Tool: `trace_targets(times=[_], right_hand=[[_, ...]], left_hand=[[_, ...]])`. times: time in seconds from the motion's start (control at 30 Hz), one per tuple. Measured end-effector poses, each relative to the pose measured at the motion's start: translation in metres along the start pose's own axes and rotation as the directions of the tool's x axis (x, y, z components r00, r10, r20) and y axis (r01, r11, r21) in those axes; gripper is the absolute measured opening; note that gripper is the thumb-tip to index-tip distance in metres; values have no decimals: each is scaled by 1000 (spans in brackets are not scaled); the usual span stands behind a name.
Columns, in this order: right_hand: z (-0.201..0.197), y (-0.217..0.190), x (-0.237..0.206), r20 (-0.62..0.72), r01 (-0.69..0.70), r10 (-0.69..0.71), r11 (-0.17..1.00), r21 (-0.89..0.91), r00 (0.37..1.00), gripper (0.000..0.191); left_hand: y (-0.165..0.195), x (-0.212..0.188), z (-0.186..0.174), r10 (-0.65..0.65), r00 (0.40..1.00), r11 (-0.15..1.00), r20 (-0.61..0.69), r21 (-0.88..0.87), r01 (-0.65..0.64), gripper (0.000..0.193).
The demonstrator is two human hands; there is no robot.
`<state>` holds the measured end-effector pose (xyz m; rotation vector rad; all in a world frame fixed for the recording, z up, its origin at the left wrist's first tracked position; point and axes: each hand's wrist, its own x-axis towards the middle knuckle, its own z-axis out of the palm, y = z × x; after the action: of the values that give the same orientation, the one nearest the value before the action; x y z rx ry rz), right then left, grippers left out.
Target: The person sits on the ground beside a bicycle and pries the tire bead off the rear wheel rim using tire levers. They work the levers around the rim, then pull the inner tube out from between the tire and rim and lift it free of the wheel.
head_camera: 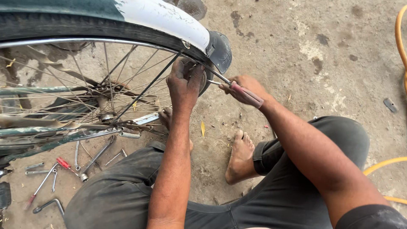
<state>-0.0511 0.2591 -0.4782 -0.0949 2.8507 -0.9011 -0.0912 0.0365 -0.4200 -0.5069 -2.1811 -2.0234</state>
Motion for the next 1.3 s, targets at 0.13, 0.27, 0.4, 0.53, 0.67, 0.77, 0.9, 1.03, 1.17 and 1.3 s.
trace_targets(times=[0.13, 0.27, 0.4, 0.53, 0.67, 0.77, 0.9, 1.03, 1.17, 1.3], right_hand=[[-4, -5, 22, 63, -36, 51, 976, -217, 997, 47], [25, -6, 38, -10, -118, 118, 980, -159, 993, 46], [67, -4, 39, -98, 13, -21, 997, -75, 995, 45], [64, -11, 35, -152, 72, -83, 995, -73, 985, 44], [28, -27, 35, 190, -267, 241, 955, 129, 952, 51], [15, -46, 30, 214, -227, 154, 897, 379, 965, 36], [51, -70, 19, 412, -472, 298, 166, 866, 861, 41], [110, -99, 19, 344, -289, 336, -202, 936, 877, 37], [152, -144, 49, 170, -118, 412, -149, 982, 895, 32], [181, -184, 88, -32, -33, 362, 172, 985, 932, 27]], left_hand=[[-6, 1, 3, 19, 1000, 999, -1, -33, -19, 41], [-4, 7, 0, 26, 999, 997, -45, 69, -23, 33], [1, 15, -3, 100, 993, 992, -61, 80, -95, 31], [2, 14, -6, 42, 997, 999, -57, 17, -42, 42], [1, 13, -15, 14, 999, 995, -33, 95, -10, 46], [1, 19, -21, 34, 999, 992, -26, 124, -31, 45], [-3, 21, -29, -6, 1000, 994, -2, 105, 6, 44], [-6, 21, -33, 18, 1000, 998, -5, 62, -17, 43], [1, 21, -36, 31, 999, 987, 36, 158, -36, 42], [12, 32, -54, 154, 968, 913, 196, 346, -216, 54]])
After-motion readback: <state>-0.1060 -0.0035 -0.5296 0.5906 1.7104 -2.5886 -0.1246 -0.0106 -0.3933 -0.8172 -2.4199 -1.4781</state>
